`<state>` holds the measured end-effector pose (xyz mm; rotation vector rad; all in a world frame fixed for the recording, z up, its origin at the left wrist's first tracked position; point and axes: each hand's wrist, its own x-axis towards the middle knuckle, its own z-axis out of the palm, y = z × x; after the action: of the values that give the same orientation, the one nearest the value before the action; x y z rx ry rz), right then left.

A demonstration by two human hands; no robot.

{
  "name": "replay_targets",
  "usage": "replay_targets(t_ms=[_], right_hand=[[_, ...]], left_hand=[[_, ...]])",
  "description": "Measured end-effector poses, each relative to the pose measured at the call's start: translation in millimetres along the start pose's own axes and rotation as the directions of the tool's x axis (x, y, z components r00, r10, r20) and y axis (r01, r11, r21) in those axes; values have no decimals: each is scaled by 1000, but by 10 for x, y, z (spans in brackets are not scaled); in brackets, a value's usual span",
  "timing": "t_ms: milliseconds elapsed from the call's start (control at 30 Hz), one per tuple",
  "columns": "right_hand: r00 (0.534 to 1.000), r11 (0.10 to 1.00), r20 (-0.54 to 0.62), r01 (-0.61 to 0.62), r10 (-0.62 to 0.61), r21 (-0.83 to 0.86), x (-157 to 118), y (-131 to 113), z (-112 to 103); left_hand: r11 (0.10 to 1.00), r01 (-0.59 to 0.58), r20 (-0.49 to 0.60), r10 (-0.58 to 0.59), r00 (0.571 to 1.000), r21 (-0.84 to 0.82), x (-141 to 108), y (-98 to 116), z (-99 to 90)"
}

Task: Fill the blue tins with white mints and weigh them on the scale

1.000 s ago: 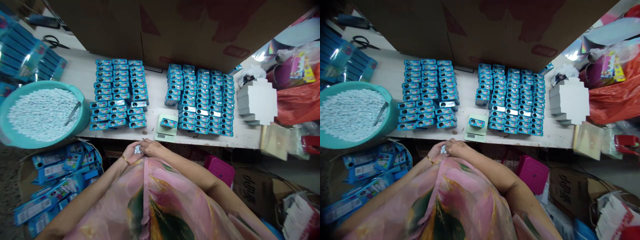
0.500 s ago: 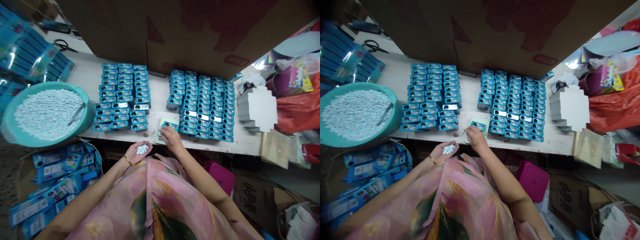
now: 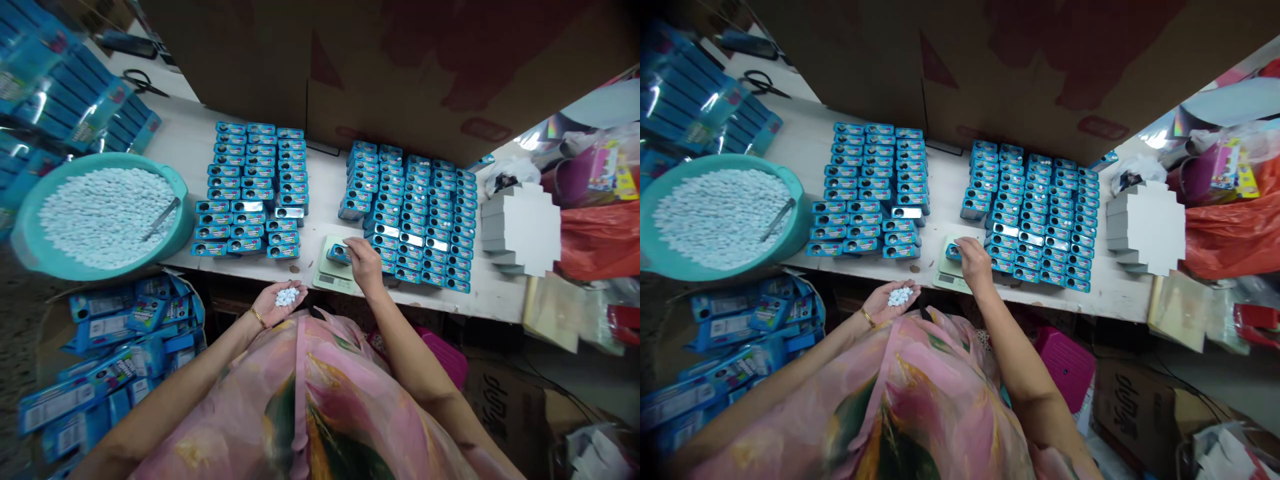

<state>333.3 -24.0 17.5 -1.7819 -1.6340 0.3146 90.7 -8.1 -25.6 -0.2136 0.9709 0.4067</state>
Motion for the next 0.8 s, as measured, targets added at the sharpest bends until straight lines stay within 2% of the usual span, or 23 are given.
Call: replay_targets(t_ms=[67,133,167,233,300,367,467,600,700,733,800], right_hand=[[1000,1000,-14,-11,11,-2,-103,-136,-15],[988,997,135,76,-75,-3,-235,-315,79],[956,988,254,153,-149,6,-300,-410,166],[830,952,485,305,-275,18,-405,-580,383],[735,925,615,378,-285,-23,-461,-694,590],[684,912,674,409,-279,-39,-475,-744,727],[644,901,692,433,-325,21,-466,-743,803],[646,899,668,430,-369,80,-474,-727,815],[675,908,636,406,-373,101,-484,-704,767],[693,914,618,393,-370,106,-477,-681,723],[785,940,523,324,-332,111,-435,-597,589]], left_hand=[[1000,3,16,-3,1000,11,-8,-1,14],[1000,6,47,-7,999,21,-12,-4,30],[1000,15,65,-17,998,28,-10,-6,35],[998,40,84,-43,996,41,-4,-8,30],[996,68,73,-72,995,56,3,-8,0],[994,84,59,-89,994,72,4,-4,-50],[989,113,59,-119,991,96,-8,10,-129],[986,132,66,-139,988,100,-32,27,-170],[991,117,75,-122,990,71,-48,23,-133],[993,108,76,-112,991,57,-52,17,-112],[996,83,73,-86,994,42,-58,4,-67]])
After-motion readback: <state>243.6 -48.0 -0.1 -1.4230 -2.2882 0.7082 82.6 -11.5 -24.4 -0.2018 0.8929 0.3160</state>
